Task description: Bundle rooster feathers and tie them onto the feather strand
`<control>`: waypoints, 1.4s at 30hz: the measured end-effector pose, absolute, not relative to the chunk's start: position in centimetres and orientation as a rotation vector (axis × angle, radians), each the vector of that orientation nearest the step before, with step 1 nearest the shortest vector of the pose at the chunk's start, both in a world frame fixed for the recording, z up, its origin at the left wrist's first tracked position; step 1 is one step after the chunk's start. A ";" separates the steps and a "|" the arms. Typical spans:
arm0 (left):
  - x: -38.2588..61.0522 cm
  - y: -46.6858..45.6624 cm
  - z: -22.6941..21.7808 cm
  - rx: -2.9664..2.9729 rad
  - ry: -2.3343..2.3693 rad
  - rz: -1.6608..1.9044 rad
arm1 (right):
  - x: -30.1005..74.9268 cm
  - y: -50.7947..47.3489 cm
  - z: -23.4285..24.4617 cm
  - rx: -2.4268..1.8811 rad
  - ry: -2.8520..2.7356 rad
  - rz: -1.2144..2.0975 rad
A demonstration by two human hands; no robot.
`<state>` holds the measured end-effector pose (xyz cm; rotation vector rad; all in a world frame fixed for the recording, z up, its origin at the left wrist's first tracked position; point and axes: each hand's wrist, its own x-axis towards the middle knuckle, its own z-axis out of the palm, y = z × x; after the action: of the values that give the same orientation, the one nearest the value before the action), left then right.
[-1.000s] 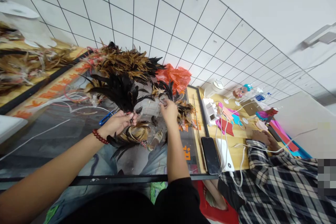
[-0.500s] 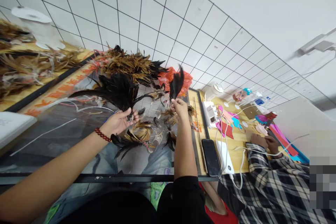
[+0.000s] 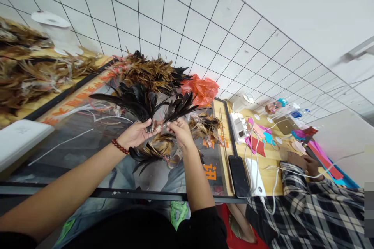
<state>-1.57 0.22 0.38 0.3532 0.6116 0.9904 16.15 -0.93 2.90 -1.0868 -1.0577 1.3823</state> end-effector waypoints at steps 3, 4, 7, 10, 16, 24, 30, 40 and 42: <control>-1.4 0.1 0.2 0.431 0.611 0.935 | 15.2 -0.9 2.3 -1.078 -1.114 1.414; -1.4 0.1 0.1 0.454 0.615 0.916 | 15.1 -0.9 2.1 -1.084 -1.124 1.415; -1.4 0.0 0.2 0.513 0.654 0.877 | 15.2 -0.8 1.5 -1.108 -1.124 1.385; -1.3 -0.2 0.3 0.615 0.703 0.802 | 15.3 -0.8 1.2 -1.143 -1.173 1.351; -1.8 -0.3 -0.2 0.719 0.661 0.722 | 15.1 -0.7 2.0 -1.379 -1.608 0.976; -2.4 0.4 0.1 0.447 0.501 0.892 | 25.4 0.8 4.9 -2.159 -1.523 0.121; -2.5 0.6 0.1 0.365 0.494 0.932 | 28.8 0.3 4.6 -2.501 -1.796 0.012; -2.7 0.6 1.0 0.262 0.443 1.060 | 23.3 5.3 6.3 -1.939 -2.208 0.095; -2.7 0.5 0.9 0.250 0.440 1.064 | 21.5 7.7 5.6 -1.897 -2.291 0.002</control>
<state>-2.70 0.53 0.90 0.2498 0.4397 1.0637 21.46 7.74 5.63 -1.8970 -2.2909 0.0015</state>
